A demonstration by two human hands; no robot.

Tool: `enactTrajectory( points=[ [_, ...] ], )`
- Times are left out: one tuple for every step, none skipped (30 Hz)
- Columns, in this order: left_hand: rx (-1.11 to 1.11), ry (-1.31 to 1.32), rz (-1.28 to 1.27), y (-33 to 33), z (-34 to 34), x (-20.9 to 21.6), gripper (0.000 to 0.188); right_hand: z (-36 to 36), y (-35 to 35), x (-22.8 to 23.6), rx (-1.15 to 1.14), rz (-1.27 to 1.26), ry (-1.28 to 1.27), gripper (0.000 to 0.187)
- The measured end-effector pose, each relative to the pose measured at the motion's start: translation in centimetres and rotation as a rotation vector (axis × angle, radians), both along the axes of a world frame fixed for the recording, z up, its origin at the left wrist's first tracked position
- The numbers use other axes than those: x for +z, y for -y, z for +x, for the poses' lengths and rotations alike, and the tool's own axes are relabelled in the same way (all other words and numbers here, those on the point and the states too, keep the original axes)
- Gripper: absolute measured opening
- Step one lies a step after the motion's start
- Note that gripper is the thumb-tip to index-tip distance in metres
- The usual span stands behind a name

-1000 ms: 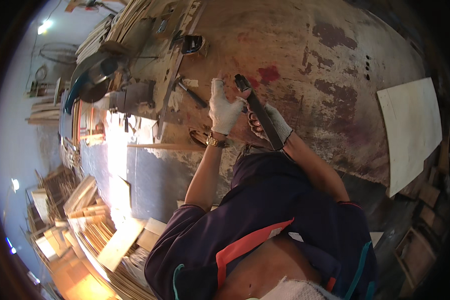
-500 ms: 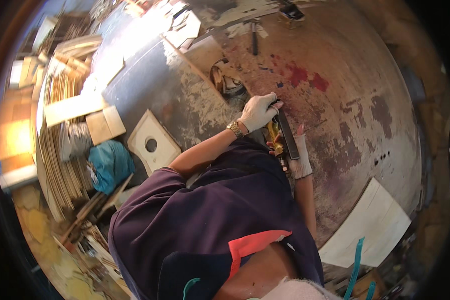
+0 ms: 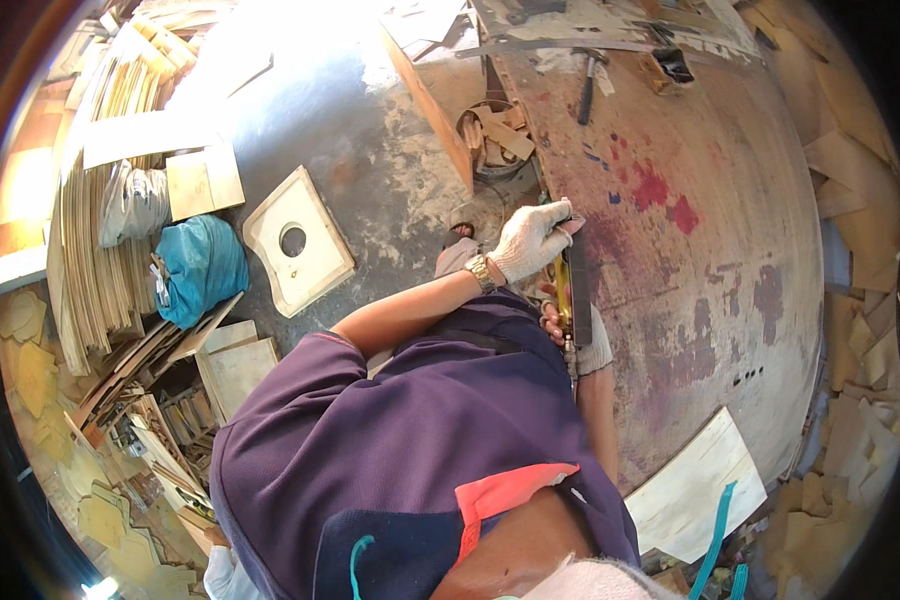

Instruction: The person uses a jigsaw to cut a large wooden panel, then flips and repositions it. They use a nail gun to fasten a smaller wooden panel onto the larger one, aligning and securing the pieces together.

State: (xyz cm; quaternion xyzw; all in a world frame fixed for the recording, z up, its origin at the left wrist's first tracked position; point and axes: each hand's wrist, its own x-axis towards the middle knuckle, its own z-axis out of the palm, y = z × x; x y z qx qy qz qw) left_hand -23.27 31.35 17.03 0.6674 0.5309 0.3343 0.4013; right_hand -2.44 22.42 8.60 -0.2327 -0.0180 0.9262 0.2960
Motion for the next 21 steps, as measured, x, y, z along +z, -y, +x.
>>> enactTrajectory(
  points=[
    [0.022,0.105,-0.025,-0.4,-0.9,-1.2,0.023,-0.5,0.3,-0.7,-0.040,-0.036,0.016,0.041],
    [0.043,0.210,-0.049,-1.0,-2.0,-2.2,0.029,-1.0,0.5,-1.4,-0.083,-0.072,0.032,0.040],
    [0.115,0.246,-0.164,-1.8,-3.2,-1.9,0.034,-1.7,0.5,-1.0,-0.095,-0.053,0.340,0.029],
    [0.186,0.280,-0.278,-2.8,-4.8,-1.4,0.039,-2.4,0.7,-0.6,-0.166,-0.058,0.514,0.026],
    [0.244,0.240,-0.311,-4.1,-6.4,-1.6,0.041,-2.9,1.2,0.0,-0.241,-0.064,0.697,0.023],
    [0.321,0.160,-0.336,-5.5,-8.1,-2.6,0.040,-3.3,1.7,0.5,-0.312,-0.067,0.882,0.021],
    [0.371,0.162,-0.358,-6.9,-10.2,-4.2,0.040,-3.0,2.6,0.6,-0.324,-0.062,0.957,0.020],
    [0.425,0.161,-0.386,-8.1,-12.4,-6.3,0.041,-2.4,4.0,0.7,-0.328,-0.062,1.031,0.019],
    [0.465,0.088,-0.397,-9.4,-14.8,-9.0,0.042,-2.4,5.2,1.2,-0.360,-0.128,1.077,0.020],
    [0.499,0.009,-0.410,-10.6,-17.1,-12.0,0.043,-2.9,6.5,2.1,-0.395,-0.201,1.121,0.020],
    [0.426,-0.180,-0.351,-11.9,-19.4,-14.8,0.048,-4.0,7.3,3.4,-0.435,-0.259,1.219,0.023],
    [0.369,-0.361,-0.196,-12.9,-20.9,-16.5,0.056,-5.3,7.9,4.6,-0.476,-0.319,1.316,0.027],
    [0.235,-0.462,-0.190,-14.5,-22.0,-17.3,0.060,-5.9,9.7,4.9,-0.516,-0.374,1.405,0.027],
    [0.096,-0.557,-0.180,-16.2,-23.0,-18.1,0.065,-6.2,12.2,4.6,-0.553,-0.433,1.497,0.027],
    [0.001,-0.661,-0.085,-17.7,-23.9,-20.0,0.068,-6.9,14.5,4.7,-0.590,-0.493,1.583,0.027],
    [-0.084,-0.764,0.004,-18.8,-25.4,-22.4,0.072,-7.9,15.9,5.4,-0.590,-0.579,1.584,0.026],
    [-0.173,-0.797,0.069,-20.4,-26.6,-24.4,0.069,-9.0,17.0,6.0,-0.606,-0.660,1.581,0.026],
    [-0.245,-0.862,0.163,-22.0,-27.3,-26.1,0.067,-10.3,17.9,6.5,-0.626,-0.745,1.573,0.026],
    [-0.345,-0.955,0.164,-23.9,-28.0,-27.5,0.076,-11.9,18.6,7.3,-0.622,-0.889,1.571,0.032],
    [-0.446,-1.049,0.174,-25.9,-28.4,-28.6,0.086,-13.6,19.0,7.9,-0.704,-0.978,1.499,0.035],
    [-0.513,-1.065,0.189,-27.3,-28.7,-29.6,0.086,-15.2,19.4,8.4,-0.783,-1.062,1.423,0.037]
  ],
)
